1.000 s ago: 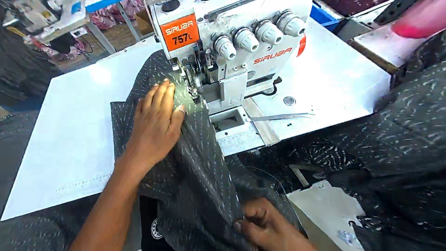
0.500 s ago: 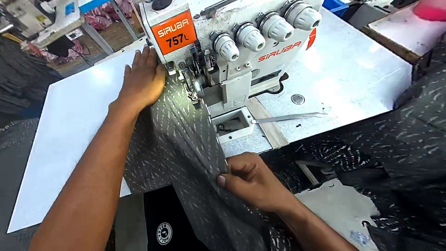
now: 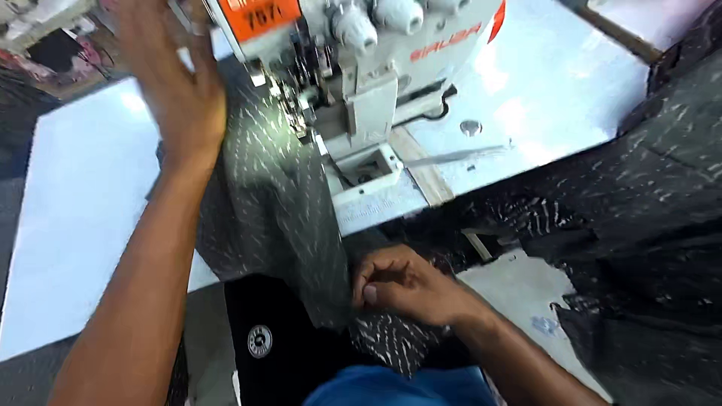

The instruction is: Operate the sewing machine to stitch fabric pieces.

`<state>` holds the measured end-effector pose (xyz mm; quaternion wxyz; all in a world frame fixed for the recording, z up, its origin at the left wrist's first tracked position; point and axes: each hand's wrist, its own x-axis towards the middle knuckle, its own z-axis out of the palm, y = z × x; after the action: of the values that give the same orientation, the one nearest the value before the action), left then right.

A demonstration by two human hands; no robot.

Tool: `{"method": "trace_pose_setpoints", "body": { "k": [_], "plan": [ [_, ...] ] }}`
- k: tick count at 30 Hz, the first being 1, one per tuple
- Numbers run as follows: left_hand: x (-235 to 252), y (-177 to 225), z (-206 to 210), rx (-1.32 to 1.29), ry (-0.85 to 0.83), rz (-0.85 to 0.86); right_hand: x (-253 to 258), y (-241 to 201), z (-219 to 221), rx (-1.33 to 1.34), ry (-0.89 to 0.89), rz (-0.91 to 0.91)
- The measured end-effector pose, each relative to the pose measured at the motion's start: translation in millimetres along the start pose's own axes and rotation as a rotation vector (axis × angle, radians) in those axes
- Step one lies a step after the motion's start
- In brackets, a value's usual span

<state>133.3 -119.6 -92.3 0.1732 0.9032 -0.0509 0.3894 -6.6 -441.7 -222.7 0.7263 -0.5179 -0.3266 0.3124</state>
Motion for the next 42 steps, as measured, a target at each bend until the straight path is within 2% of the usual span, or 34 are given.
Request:
{"method": "trace_pose_setpoints", "body": {
  "k": [3,6,9,16,21,25,29,32,42],
  "plan": [
    [-122.6,67.8,-53.0,-0.302,-0.046,-0.097,-20.9,6.0,-0.4,-0.126,0.012,0.086],
    [-237.1,123.6,-81.1,-0.399,-0.217,-0.221,-29.6,6.6,-1.0,-0.1,0.036,0.126],
    [-284.2,150.9,-80.8,-0.435,-0.332,-0.293,-31.8,6.0,3.5,-0.049,0.042,0.117],
    [-283.3,160.6,-61.0,-0.502,-0.372,-0.315,-35.3,10.4,16.8,-0.017,0.133,0.094],
    [-280.2,163.4,-56.4,-0.546,-0.326,-0.339,-34.7,1.3,19.3,-0.163,0.21,0.133],
    [-284.0,167.0,-55.7,-0.589,-0.362,-0.443,-29.1,1.5,18.8,-0.257,0.206,0.181],
    [-285.2,171.2,-58.8,-0.601,-0.324,-0.447,-29.7,3.2,17.8,-0.2,0.188,0.172],
    [-289.1,178.6,-59.5,-0.552,-0.359,-0.46,-31.1,3.1,17.9,-0.123,0.18,0.197],
    [-291.0,194.5,-59.1,-0.524,-0.307,-0.637,-34.8,5.3,22.5,-0.078,0.214,0.168]
  ]
}}
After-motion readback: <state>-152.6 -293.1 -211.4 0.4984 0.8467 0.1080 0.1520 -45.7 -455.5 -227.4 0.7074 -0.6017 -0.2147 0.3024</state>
